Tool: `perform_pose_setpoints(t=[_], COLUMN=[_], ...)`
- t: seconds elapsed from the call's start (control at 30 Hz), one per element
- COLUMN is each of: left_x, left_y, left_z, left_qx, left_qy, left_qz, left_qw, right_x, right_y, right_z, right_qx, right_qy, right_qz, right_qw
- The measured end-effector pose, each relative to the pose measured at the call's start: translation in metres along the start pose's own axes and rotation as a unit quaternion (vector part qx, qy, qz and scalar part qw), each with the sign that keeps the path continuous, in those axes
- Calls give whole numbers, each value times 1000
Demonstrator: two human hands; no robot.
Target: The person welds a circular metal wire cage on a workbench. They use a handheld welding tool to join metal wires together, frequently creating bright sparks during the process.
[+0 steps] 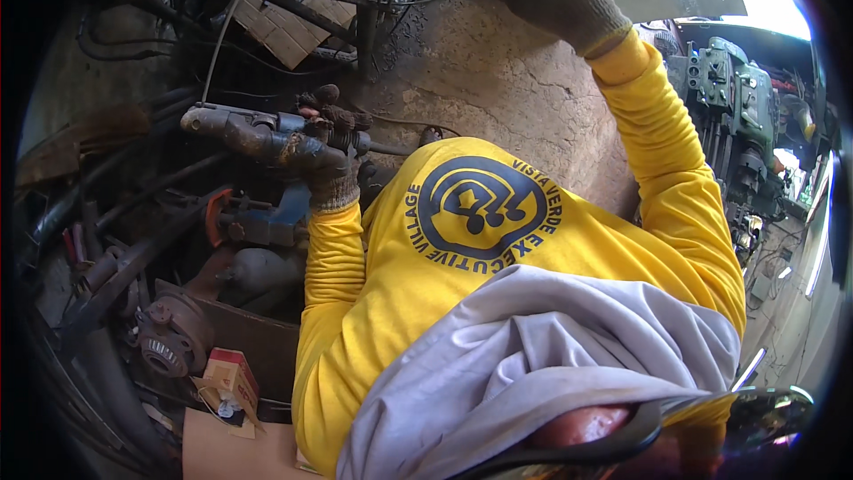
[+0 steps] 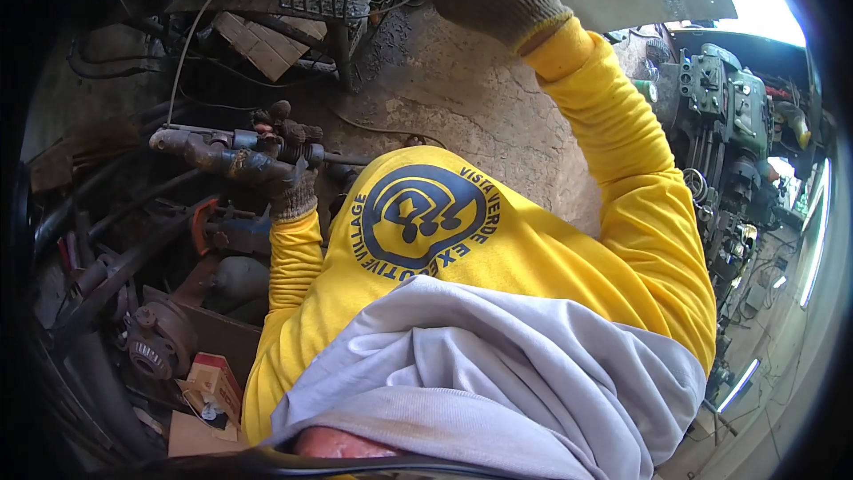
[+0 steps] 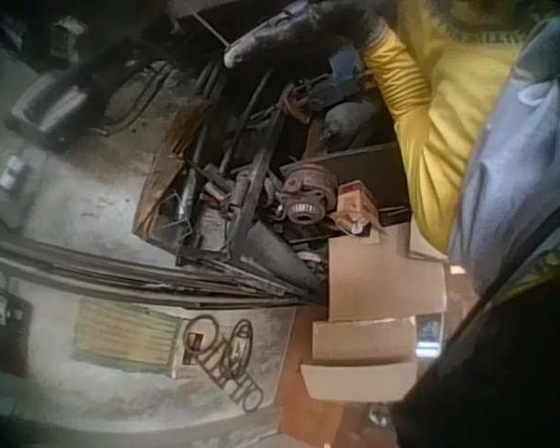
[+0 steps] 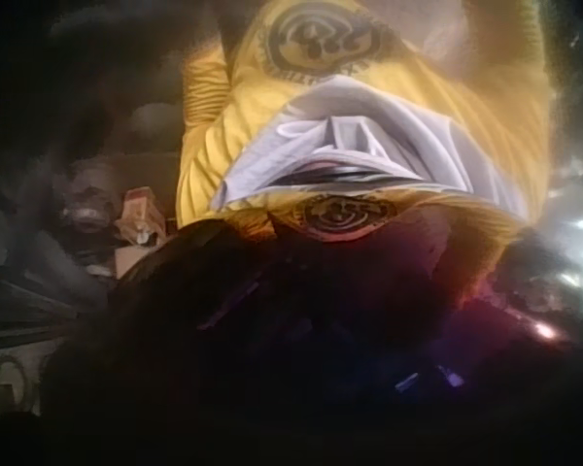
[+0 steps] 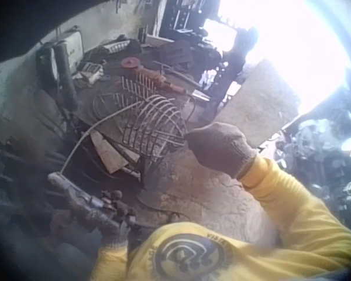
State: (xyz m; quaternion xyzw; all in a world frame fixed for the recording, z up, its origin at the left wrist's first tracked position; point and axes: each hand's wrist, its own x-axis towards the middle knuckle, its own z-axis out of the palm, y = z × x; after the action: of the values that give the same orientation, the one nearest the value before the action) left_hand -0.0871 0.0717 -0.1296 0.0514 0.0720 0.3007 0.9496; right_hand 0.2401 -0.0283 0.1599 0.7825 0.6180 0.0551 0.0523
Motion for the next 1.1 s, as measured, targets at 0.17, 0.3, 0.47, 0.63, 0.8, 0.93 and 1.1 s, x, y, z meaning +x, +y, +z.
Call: perform_pose_setpoints(t=[0.17, 0.3, 0.47, 0.63, 0.8, 0.93, 1.1], left_x=[-7, -6, -2, 11, 24, 17, 16], left_y=[-7, -2, 4, 13, 1, -3, -2], left_z=[-8, 17, 26, -6, 24, -18, -1], left_qx=[-34, -16, -52, -17, -30, 225, 99], left_qy=[-23, -122, -134, -2, -42, 248, -76], left_qz=[4, -26, -59, -22, -100, -132, -77], left_qw=[999, 992, 988, 1000, 994, 933, 989], right_x=[24, 20, -9, -10, -11, -21, -24], right_y=[6, 14, 32, 21, 8, 12, 16], right_z=[0, 18, 56, 46, 56, 76, 84], right_qx=[-38, -37, 132, 108, 79, 122, 139], right_qy=[68, 10, 22, 32, 8, 51, 86], right_qz=[-100, -69, 37, 8, 30, 26, 7], right_qw=[992, 997, 990, 994, 996, 991, 987])
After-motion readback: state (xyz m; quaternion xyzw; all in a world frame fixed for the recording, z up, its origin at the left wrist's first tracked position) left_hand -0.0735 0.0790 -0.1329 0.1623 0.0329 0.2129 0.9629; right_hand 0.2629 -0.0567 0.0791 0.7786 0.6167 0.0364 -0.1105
